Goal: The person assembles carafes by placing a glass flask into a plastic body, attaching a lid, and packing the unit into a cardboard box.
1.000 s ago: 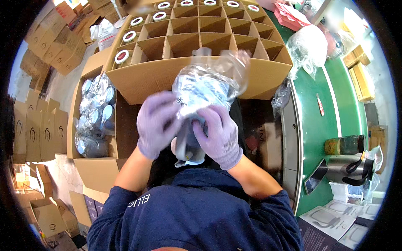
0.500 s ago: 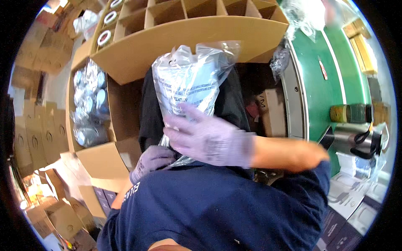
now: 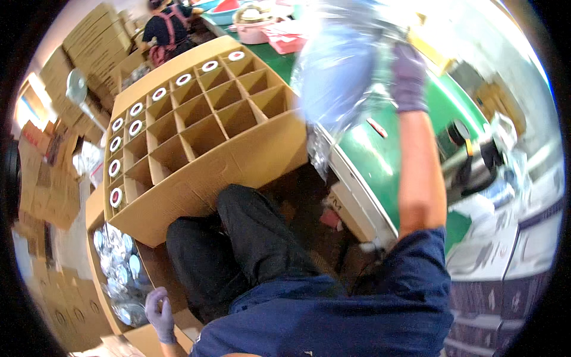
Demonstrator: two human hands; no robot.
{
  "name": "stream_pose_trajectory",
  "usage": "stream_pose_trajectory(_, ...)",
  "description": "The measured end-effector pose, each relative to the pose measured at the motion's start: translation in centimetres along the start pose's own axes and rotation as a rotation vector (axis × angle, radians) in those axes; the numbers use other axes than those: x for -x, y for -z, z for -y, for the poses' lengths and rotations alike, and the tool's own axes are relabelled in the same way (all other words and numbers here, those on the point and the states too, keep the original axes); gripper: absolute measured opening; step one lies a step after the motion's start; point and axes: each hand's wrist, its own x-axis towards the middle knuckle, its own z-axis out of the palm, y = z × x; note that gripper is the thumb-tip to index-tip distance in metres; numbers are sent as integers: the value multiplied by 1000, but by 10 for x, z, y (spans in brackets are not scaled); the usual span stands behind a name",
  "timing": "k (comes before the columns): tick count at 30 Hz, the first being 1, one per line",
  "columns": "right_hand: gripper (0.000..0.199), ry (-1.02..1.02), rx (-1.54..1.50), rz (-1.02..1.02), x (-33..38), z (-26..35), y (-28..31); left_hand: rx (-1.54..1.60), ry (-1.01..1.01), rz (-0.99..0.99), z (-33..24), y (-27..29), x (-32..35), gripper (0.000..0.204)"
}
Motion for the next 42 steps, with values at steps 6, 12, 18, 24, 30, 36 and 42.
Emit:
stream_pose_trajectory(6,23,47,65,185,-87,-65,-109,-606,129,74,144,-21,-61,23)
stream_pose_trajectory(12,28,117,-10,199,-103,-78,-257,-735,939,-226,286,66,1,59)
stream_pose_trajectory(18,35,166,-65,246,-83,-24,-285,-618,1066,-97,317,76,-11,120)
stream_pose_trajectory(24,42,209,-243,207,-51,-22,-262,-810,880,183,338,-1,-123,99)
stream_pose_trajectory(30,43,726,-418,122,78,189,-117,-766,1052,236,321,26,-50,109)
stream_pose_trajectory(36,64,773,-821,601,226,319,-63,-174,376,-823,56,88,-32,102)
stream_pose_trajectory(42,51,33,-1703,762,242,380,-68,-156,-64,-476,-44,-65,-14,107)
